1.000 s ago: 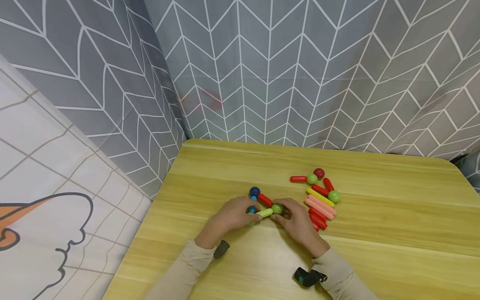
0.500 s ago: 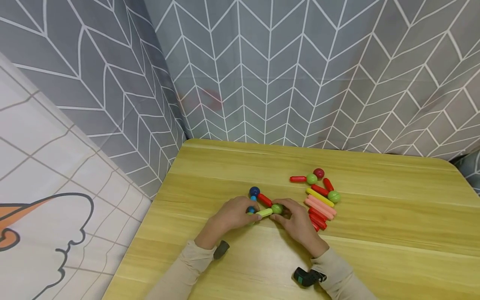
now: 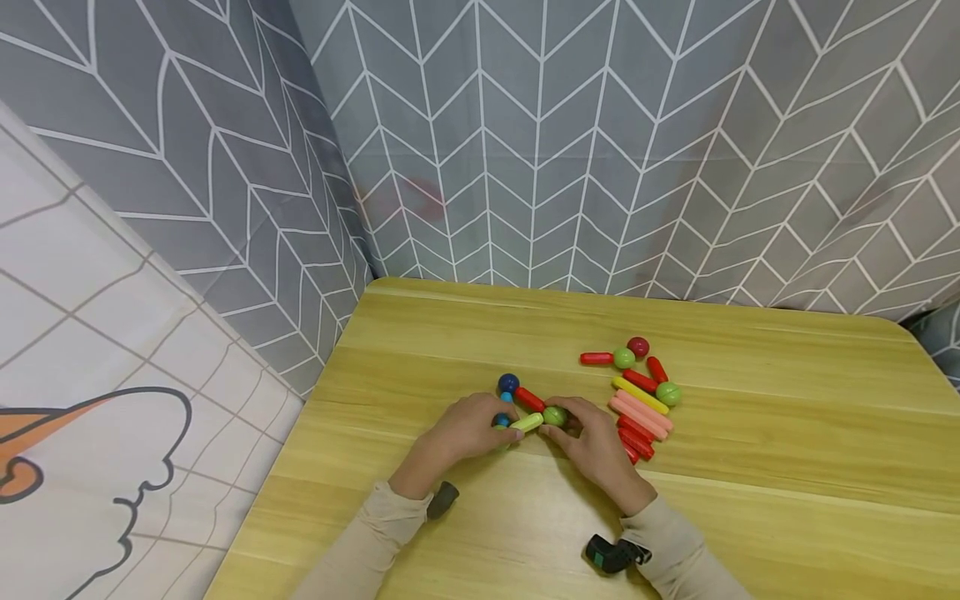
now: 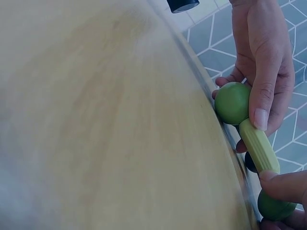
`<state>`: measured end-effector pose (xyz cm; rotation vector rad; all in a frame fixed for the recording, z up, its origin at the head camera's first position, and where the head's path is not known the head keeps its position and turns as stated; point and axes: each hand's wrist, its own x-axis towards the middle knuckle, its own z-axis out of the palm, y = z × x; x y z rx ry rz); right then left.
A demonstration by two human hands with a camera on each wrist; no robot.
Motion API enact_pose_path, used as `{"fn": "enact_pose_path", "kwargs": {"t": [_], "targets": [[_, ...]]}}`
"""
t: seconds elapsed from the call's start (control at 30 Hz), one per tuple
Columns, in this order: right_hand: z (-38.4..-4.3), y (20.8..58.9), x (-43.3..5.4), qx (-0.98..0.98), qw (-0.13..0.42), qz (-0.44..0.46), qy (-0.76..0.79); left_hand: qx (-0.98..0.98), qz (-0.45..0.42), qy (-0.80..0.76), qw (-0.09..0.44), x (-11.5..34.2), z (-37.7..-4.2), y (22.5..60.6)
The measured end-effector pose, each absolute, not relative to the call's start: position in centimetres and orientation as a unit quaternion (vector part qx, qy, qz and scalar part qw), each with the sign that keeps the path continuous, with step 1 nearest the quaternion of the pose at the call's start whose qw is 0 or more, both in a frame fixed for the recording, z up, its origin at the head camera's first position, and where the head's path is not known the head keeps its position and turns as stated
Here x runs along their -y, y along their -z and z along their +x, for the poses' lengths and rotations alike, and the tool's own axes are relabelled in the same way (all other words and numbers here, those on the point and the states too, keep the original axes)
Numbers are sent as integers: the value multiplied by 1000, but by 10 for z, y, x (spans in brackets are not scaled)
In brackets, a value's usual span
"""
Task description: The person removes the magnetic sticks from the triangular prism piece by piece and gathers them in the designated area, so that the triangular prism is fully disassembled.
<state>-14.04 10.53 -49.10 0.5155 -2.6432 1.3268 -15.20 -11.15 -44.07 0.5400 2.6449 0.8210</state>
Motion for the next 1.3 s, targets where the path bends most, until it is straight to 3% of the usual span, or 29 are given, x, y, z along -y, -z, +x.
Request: {"fn": "enact_pose_path", "kwargs": {"t": [0.73, 1.3], "targets": [[-141, 492, -104, 873, 100, 193, -437, -930, 193, -272, 153, 112, -152, 442], [-142, 489, -104, 888, 80, 152, -426, -932, 196, -268, 147, 112, -152, 441]]}}
